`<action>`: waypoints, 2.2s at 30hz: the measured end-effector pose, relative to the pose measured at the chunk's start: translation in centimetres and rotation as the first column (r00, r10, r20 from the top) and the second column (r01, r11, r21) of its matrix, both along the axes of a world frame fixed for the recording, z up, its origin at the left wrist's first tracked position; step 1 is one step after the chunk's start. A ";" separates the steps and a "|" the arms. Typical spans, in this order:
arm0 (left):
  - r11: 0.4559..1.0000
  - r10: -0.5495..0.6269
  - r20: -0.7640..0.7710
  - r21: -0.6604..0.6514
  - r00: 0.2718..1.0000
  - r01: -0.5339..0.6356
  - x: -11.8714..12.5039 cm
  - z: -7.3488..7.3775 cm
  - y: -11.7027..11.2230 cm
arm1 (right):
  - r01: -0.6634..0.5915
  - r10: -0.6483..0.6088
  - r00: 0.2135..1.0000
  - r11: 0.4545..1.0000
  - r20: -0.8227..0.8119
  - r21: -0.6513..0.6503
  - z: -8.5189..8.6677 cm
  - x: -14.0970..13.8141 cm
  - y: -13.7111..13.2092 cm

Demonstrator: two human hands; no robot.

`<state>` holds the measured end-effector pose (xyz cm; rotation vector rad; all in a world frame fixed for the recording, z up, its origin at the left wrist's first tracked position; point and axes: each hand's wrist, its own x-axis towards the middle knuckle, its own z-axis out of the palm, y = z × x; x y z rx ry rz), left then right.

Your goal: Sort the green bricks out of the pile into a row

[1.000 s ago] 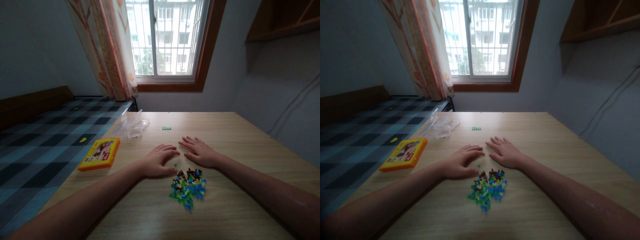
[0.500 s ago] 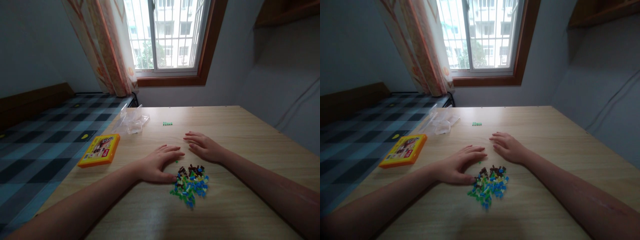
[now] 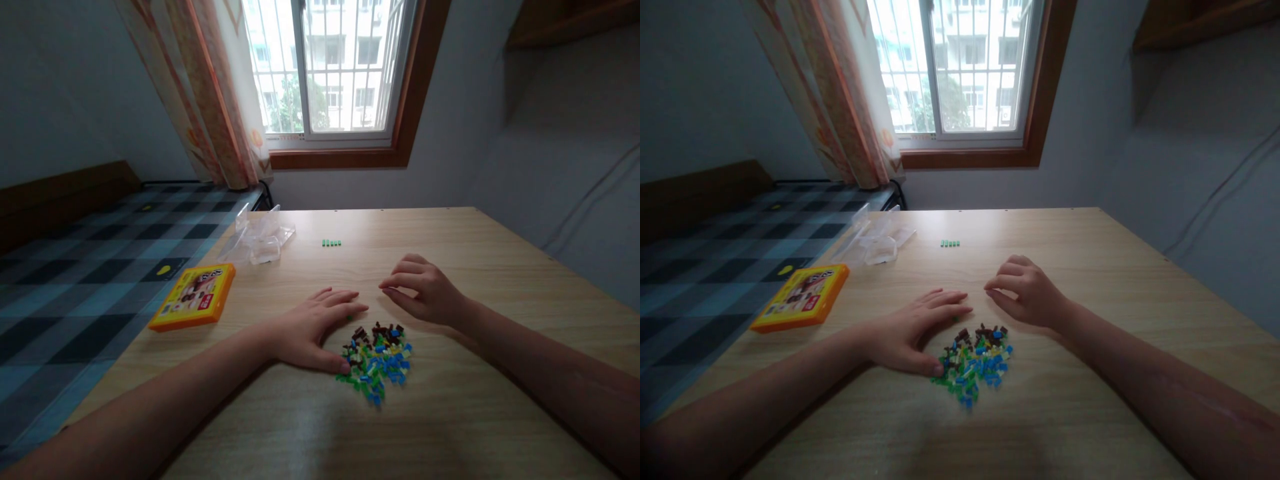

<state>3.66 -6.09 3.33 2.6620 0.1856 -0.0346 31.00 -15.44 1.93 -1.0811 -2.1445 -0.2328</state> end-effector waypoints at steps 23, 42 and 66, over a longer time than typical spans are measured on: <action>0.998 -0.049 0.265 -0.035 0.963 0.060 -0.1 -0.9 -0.9 | -0.270 0.392 0.887 0.870 0.246 -0.413 2.1 -5.8 -5.1; 0.999 0.009 0.347 -0.046 0.938 0.008 0.0 -0.3 -1.0 | -0.283 0.279 0.956 0.782 -0.094 -0.555 1.1 -3.9 -3.4; 0.967 0.168 0.493 0.086 0.853 -0.240 0.3 -1.0 -0.8 | 0.225 -0.363 0.922 0.784 -0.133 -0.579 -1.8 -0.5 0.0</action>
